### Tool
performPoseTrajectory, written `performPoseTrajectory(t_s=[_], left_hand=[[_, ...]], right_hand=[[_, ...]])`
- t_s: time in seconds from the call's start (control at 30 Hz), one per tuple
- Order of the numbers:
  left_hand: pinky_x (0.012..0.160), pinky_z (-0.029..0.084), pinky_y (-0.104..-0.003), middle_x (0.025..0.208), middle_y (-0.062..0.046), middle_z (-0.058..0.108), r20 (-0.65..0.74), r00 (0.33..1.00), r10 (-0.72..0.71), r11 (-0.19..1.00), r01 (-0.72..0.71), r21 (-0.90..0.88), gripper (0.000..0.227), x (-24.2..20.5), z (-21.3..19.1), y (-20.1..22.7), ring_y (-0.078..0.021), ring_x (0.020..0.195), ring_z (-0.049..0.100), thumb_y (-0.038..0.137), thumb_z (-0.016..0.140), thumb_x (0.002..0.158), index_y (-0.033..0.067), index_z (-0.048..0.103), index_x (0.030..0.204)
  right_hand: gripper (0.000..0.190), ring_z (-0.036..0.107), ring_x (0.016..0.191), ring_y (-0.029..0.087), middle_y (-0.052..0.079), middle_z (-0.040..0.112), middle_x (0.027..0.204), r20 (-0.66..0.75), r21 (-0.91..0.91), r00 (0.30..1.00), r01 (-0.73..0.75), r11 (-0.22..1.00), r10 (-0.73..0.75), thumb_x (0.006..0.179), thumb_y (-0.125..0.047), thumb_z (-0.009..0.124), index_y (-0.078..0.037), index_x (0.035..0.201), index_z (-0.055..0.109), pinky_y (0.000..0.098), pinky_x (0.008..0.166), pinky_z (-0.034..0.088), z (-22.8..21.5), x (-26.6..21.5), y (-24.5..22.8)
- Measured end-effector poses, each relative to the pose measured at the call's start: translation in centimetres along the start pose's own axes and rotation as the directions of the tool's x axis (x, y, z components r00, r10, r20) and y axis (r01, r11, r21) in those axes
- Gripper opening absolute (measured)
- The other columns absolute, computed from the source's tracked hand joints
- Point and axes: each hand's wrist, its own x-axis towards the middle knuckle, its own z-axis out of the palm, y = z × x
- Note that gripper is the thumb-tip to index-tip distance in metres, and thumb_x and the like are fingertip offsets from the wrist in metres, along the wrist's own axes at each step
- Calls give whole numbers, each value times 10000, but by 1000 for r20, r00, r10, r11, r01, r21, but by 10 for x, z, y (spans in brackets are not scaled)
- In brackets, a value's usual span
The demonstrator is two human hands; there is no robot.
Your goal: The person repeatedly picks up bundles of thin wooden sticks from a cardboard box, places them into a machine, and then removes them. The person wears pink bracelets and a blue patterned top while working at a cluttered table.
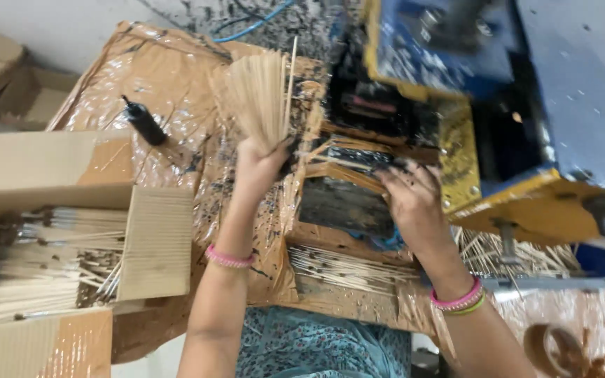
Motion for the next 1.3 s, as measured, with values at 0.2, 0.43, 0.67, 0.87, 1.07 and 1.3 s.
performPoseTrajectory(t_s=[0.2,0.43,0.67,0.87,1.07,1.3], left_hand=[[537,463,-260,763,-29,663,-2,995,-102,993,102,-66,72,31,15,-48,-87,616,562,38,668,886,-20,707,904],[634,538,-266,854,-22,689,75,990,-122,960,137,-246,187,34,16,-53,-105,712,629,-16,631,826,-28,703,998],[487,462,-250,781,-46,635,8,995,-101,991,101,-89,70,-13,14,-29,-107,597,557,18,632,953,-39,662,980],[555,436,-236,866,-100,694,-163,987,-9,994,26,102,248,-101,-33,-77,-98,662,583,-43,581,954,-37,765,1120],[566,509,-259,888,-70,752,8,1000,-14,999,14,49,140,-142,-12,-69,-117,696,654,-47,600,895,-8,705,981],[851,555,-292,1086,-45,689,394,919,-2,991,-50,122,383,-92,-8,-18,-145,991,643,-18,666,811,3,618,1191]], right_hand=[[353,610,1228,392,184,714,1258,-21,-230,999,-50,972,47,912,15,554,-13,1228,707,504,1074,460,15,-7,14],[191,714,899,385,215,730,990,144,-94,761,-627,774,633,976,-125,619,5,1085,710,448,813,541,45,-46,58],[301,705,984,360,197,730,1104,-143,142,980,-118,983,139,923,16,576,-24,1187,715,418,887,558,26,-43,49],[183,711,836,280,137,739,965,-382,97,686,-636,766,619,880,-1,702,-47,1047,760,376,793,551,-45,-162,44],[436,629,1021,392,265,675,1094,-420,-283,797,-569,772,433,799,-72,790,97,1185,678,470,915,500,-26,-212,32],[234,616,847,191,114,678,974,151,760,814,-458,460,561,889,50,669,18,1119,693,319,805,510,-5,-105,7]])
